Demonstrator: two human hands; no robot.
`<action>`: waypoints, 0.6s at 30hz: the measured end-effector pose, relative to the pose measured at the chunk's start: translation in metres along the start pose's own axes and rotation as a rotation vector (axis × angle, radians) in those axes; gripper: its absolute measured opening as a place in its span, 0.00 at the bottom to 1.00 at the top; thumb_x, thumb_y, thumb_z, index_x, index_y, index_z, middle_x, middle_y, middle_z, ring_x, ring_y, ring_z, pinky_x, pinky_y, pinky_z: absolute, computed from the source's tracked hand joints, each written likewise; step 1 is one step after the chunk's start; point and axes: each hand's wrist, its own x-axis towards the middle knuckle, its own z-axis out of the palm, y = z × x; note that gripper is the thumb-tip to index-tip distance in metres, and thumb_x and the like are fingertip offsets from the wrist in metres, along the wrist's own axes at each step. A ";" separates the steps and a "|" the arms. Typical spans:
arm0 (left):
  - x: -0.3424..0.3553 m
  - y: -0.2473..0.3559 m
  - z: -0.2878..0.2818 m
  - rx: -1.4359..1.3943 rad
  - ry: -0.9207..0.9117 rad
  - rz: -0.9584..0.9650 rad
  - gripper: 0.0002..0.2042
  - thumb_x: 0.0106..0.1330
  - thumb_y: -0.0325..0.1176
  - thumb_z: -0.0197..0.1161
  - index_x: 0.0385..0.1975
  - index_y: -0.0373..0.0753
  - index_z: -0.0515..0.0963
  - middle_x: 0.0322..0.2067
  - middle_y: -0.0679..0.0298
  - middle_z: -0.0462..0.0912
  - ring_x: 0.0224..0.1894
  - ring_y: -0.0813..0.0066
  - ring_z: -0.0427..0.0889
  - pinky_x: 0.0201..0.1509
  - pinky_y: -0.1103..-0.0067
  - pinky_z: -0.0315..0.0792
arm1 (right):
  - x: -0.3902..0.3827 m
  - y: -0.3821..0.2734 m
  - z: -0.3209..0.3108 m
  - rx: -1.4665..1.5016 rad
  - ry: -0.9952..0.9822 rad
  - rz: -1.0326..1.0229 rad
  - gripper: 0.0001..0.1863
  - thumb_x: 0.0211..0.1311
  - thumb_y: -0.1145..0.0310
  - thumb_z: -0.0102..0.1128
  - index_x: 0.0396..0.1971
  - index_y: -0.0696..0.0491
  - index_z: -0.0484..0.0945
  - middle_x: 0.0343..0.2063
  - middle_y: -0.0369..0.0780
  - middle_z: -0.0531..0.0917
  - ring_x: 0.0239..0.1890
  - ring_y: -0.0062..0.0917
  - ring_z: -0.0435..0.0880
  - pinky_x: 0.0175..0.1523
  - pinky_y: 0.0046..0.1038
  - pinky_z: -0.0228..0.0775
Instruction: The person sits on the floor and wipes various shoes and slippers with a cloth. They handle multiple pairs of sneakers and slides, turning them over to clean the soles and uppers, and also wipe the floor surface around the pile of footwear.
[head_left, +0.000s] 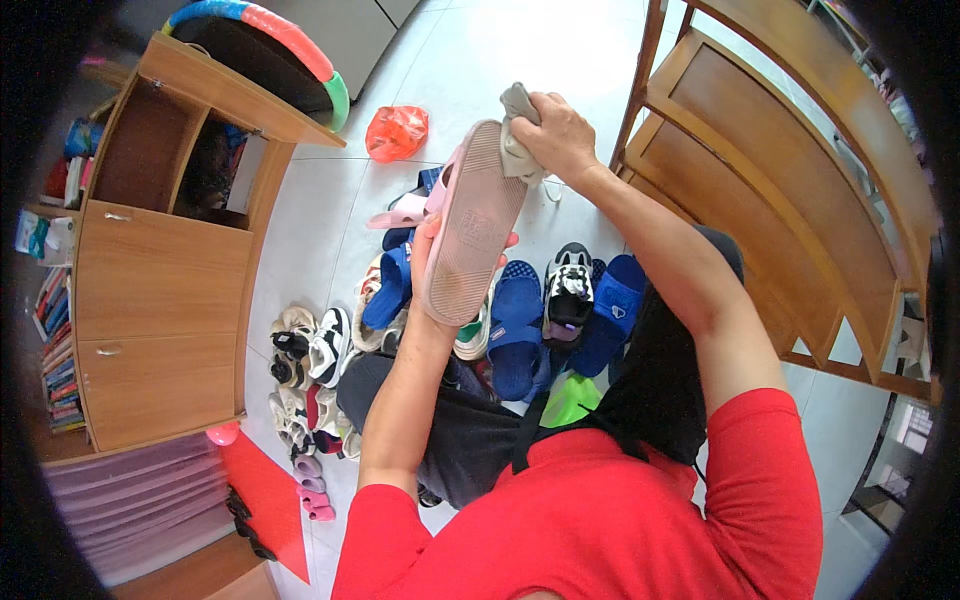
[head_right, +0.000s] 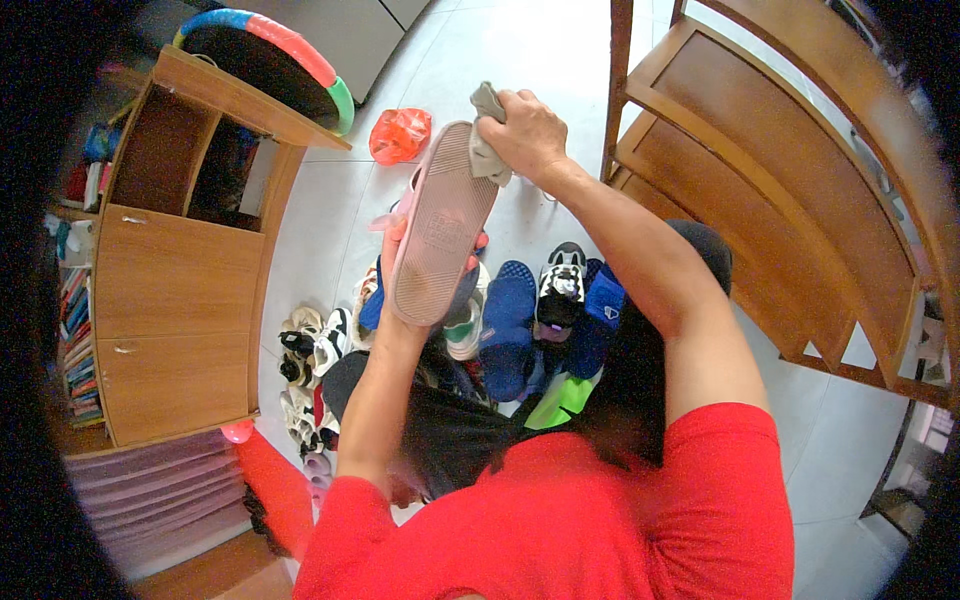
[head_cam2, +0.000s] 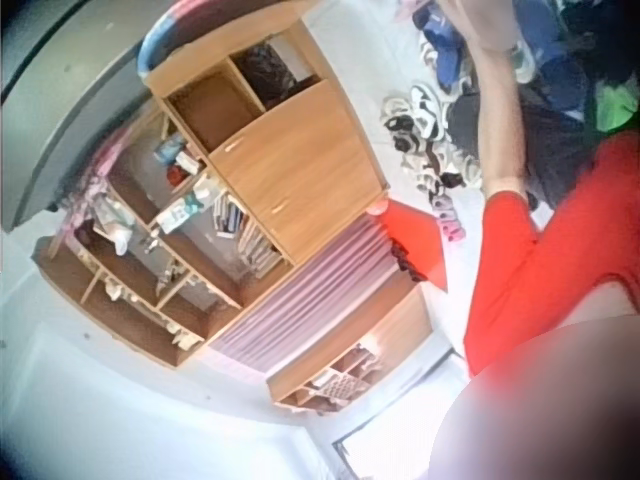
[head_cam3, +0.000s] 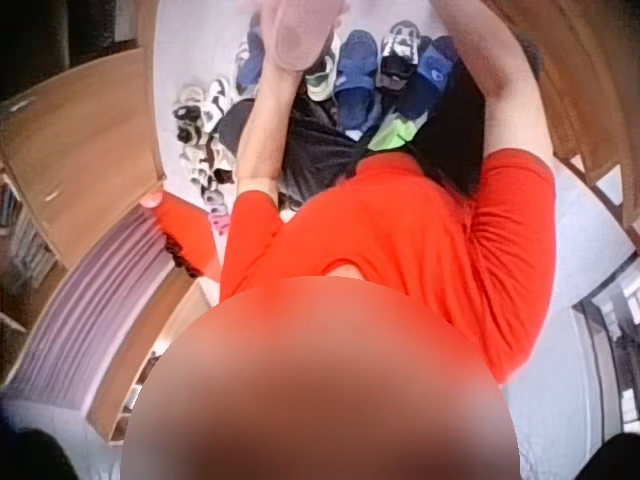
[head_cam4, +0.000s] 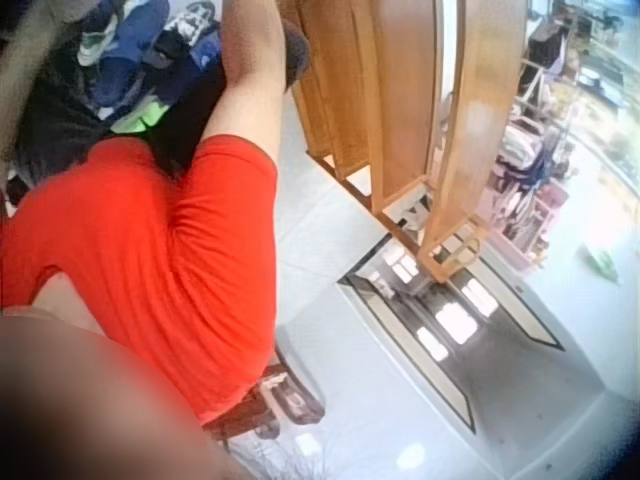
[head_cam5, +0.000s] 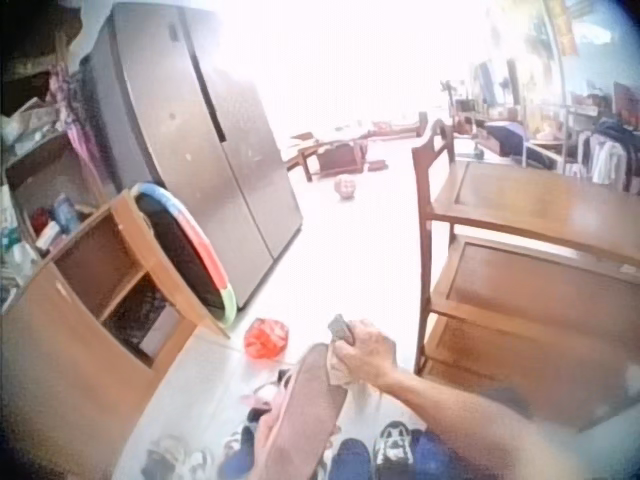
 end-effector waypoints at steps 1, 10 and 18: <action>-0.003 0.004 -0.004 0.051 0.021 0.014 0.28 0.61 0.49 0.47 0.57 0.37 0.63 0.47 0.49 0.74 0.38 0.52 0.79 0.30 0.67 0.80 | -0.006 -0.008 0.003 0.075 0.069 -0.097 0.20 0.49 0.59 0.51 0.40 0.54 0.76 0.37 0.44 0.78 0.38 0.37 0.80 0.42 0.36 0.73; 0.005 -0.004 -0.036 -0.150 0.022 -0.032 0.25 0.65 0.47 0.39 0.55 0.37 0.66 0.47 0.51 0.75 0.46 0.55 0.78 0.45 0.65 0.76 | -0.046 -0.013 0.036 -0.071 -0.018 -0.523 0.20 0.45 0.62 0.58 0.41 0.51 0.76 0.38 0.42 0.78 0.39 0.32 0.80 0.44 0.34 0.75; -0.001 0.007 -0.025 -0.115 0.053 0.048 0.26 0.66 0.49 0.41 0.55 0.35 0.65 0.44 0.47 0.75 0.41 0.54 0.79 0.33 0.66 0.80 | -0.046 -0.036 0.017 0.186 -0.045 -0.267 0.21 0.45 0.60 0.55 0.40 0.54 0.76 0.36 0.44 0.78 0.36 0.36 0.80 0.42 0.34 0.73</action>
